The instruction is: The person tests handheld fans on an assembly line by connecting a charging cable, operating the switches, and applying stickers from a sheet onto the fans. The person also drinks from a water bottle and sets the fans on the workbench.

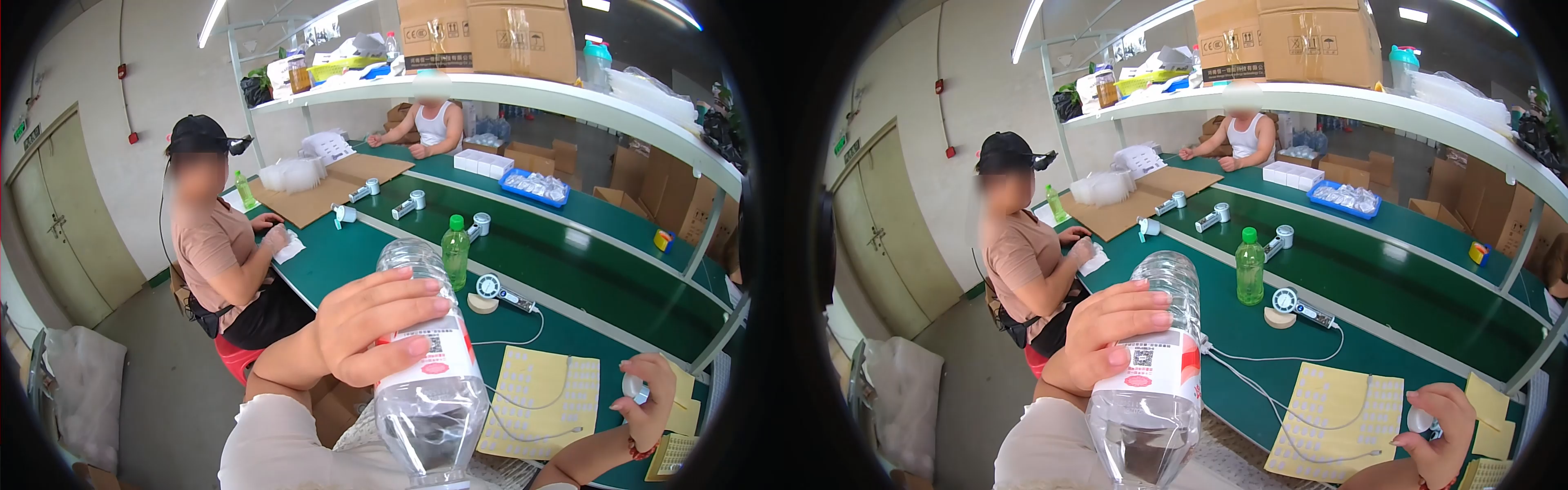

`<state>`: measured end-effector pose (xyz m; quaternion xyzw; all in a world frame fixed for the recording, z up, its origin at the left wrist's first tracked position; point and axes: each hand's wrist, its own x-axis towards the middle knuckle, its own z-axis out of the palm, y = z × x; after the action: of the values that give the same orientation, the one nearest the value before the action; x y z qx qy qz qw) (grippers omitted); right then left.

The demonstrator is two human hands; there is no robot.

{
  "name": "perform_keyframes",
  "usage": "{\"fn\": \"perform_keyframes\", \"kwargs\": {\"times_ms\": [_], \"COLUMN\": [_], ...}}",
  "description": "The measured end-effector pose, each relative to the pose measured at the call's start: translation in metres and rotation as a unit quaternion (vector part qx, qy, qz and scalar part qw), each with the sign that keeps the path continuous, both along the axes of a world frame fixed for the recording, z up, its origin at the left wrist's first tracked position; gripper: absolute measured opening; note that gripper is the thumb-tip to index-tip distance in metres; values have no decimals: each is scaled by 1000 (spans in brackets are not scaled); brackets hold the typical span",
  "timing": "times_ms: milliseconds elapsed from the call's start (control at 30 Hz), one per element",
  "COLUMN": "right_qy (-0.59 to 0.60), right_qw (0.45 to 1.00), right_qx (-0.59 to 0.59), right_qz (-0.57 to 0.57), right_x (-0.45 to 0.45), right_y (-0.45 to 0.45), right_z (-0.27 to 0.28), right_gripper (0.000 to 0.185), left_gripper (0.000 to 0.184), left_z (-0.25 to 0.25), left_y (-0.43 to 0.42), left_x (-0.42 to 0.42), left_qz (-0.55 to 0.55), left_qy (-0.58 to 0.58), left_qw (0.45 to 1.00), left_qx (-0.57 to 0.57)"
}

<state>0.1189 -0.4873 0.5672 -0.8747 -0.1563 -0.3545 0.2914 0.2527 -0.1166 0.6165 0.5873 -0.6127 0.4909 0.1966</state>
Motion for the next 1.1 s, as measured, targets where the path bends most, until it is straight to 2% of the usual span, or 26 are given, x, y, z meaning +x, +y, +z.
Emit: {"fn": "perform_keyframes", "kwargs": {"times_ms": [267,400,533,667,700,767,900,933,1033,1067,1100], "right_qy": [2,-37,-6,53,33,-11,-76,-69,2,14,10], "right_qw": [1000,998,999,996,996,991,979,979,948,937,942], "right_qx": [9,-39,-6,29,-6,-78,-62,-17,12,-13,-40], "right_qz": [14,8,36,65,80,112,178,191,319,348,332], "right_x": [-5,-2,0,-2,0,8,15,14,21,22,23], "right_y": [0,3,9,20,21,24,32,38,43,49,50], "right_z": [-2,1,-1,2,4,7,4,2,-5,4,5], "right_gripper": [44,36,32,36,36,37,41,34,25,26,28], "left_gripper": [39,41,40,48,49,50,71,84,87,86,86], "left_z": [-1,-6,-12,-28,-33,-46,-74,-80,-93,-87,-88], "left_y": [-11,-21,-28,-41,-44,-48,-49,-52,-68,-73,-75], "left_x": [1,3,1,0,0,-5,-12,-15,-20,-25,-24], "left_qz": [-16,-32,-48,-91,-101,-119,-117,-90,-72,-52,-47], "left_qy": [15,1,41,111,155,236,456,495,525,562,577], "left_qw": [1000,1000,998,990,983,963,859,828,794,762,749], "left_qx": [10,-1,21,9,21,44,200,247,300,317,321]}}
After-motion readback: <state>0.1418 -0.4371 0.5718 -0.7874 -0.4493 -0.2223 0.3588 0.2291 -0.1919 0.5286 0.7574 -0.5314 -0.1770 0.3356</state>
